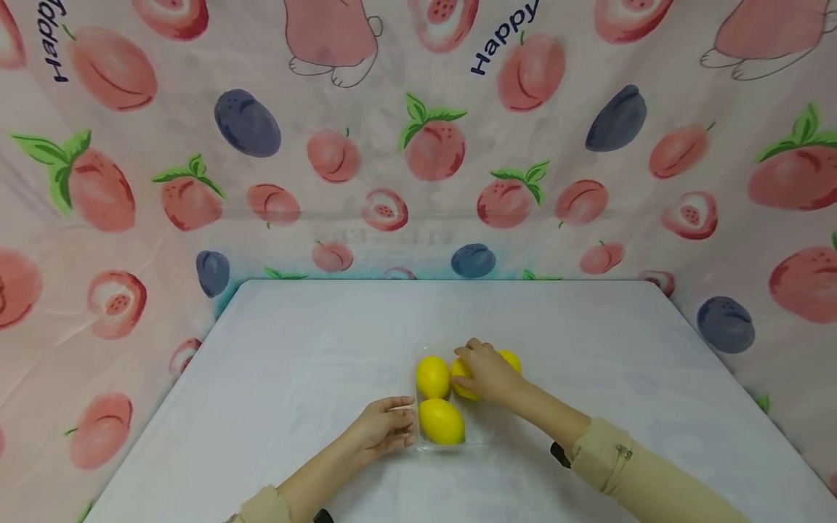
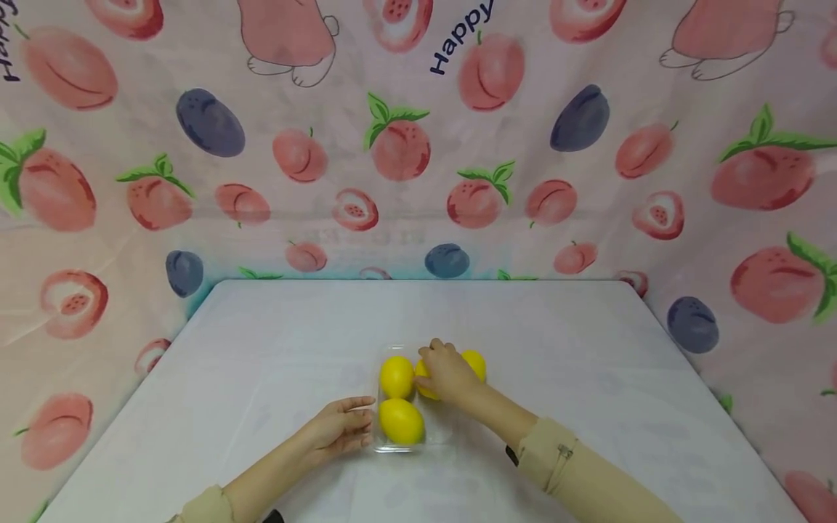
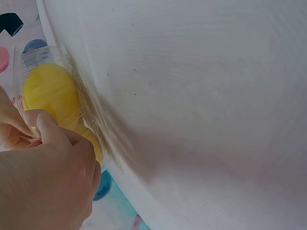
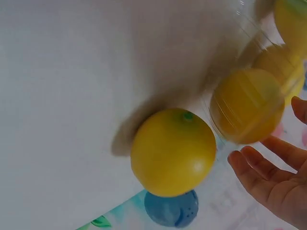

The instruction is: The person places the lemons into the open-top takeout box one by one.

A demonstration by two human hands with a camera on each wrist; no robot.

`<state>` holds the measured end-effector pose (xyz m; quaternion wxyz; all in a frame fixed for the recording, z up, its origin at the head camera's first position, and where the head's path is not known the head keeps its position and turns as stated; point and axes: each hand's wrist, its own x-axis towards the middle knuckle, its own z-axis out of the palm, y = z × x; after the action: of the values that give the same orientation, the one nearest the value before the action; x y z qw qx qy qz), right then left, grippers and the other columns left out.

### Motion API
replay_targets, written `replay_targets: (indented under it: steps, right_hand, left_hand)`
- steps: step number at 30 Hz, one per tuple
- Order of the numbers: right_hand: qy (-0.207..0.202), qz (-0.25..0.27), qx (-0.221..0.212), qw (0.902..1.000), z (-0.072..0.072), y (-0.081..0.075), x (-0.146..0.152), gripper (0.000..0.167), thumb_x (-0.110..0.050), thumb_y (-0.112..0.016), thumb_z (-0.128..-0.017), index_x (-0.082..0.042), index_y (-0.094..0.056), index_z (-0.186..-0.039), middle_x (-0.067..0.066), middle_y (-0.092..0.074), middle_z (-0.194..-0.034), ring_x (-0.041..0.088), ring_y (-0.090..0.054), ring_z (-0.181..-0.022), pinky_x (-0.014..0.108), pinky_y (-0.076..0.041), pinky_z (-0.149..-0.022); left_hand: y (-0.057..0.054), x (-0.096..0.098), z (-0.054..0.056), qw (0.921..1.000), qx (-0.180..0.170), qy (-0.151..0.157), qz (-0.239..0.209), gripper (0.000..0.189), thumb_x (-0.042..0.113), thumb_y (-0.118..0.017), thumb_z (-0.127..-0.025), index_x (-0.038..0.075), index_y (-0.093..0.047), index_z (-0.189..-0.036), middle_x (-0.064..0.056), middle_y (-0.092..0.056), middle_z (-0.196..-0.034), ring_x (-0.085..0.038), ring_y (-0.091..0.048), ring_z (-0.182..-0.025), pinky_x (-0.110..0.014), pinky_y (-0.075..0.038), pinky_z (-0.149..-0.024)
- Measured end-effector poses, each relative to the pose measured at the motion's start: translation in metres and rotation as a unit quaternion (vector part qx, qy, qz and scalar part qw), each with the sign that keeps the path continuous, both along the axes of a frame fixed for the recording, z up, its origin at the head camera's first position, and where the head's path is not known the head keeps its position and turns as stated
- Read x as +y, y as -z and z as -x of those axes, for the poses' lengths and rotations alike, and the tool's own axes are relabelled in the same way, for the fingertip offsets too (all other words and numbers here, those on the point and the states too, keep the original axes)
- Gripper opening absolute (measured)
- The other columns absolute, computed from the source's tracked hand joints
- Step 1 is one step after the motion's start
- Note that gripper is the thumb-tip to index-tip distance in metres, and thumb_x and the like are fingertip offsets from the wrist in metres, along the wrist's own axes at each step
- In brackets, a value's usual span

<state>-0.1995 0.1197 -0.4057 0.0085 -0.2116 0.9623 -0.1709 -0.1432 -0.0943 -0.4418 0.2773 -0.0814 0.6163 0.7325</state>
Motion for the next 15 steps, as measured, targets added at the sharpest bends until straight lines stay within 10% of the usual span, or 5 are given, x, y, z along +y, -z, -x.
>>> replay_targets:
  steps: [15]
  right_hand:
    - [0.021,0.05,-0.007,0.9985,-0.006,-0.011,0.021,0.03,-0.016,-0.067,-0.087,0.0,-0.062,-0.112,0.018,-0.062,-0.107,0.029,-0.062,-0.091,0.043,-0.055,-0.083]
  left_hand:
    - [0.002,0.0,-0.001,1.0,-0.003,-0.005,-0.005,0.04,0.001,-0.053,-0.093,-0.006,-0.042,-0.131,0.0,-0.056,-0.089,-0.009,-0.056,-0.074,-0.021,-0.055,-0.069]
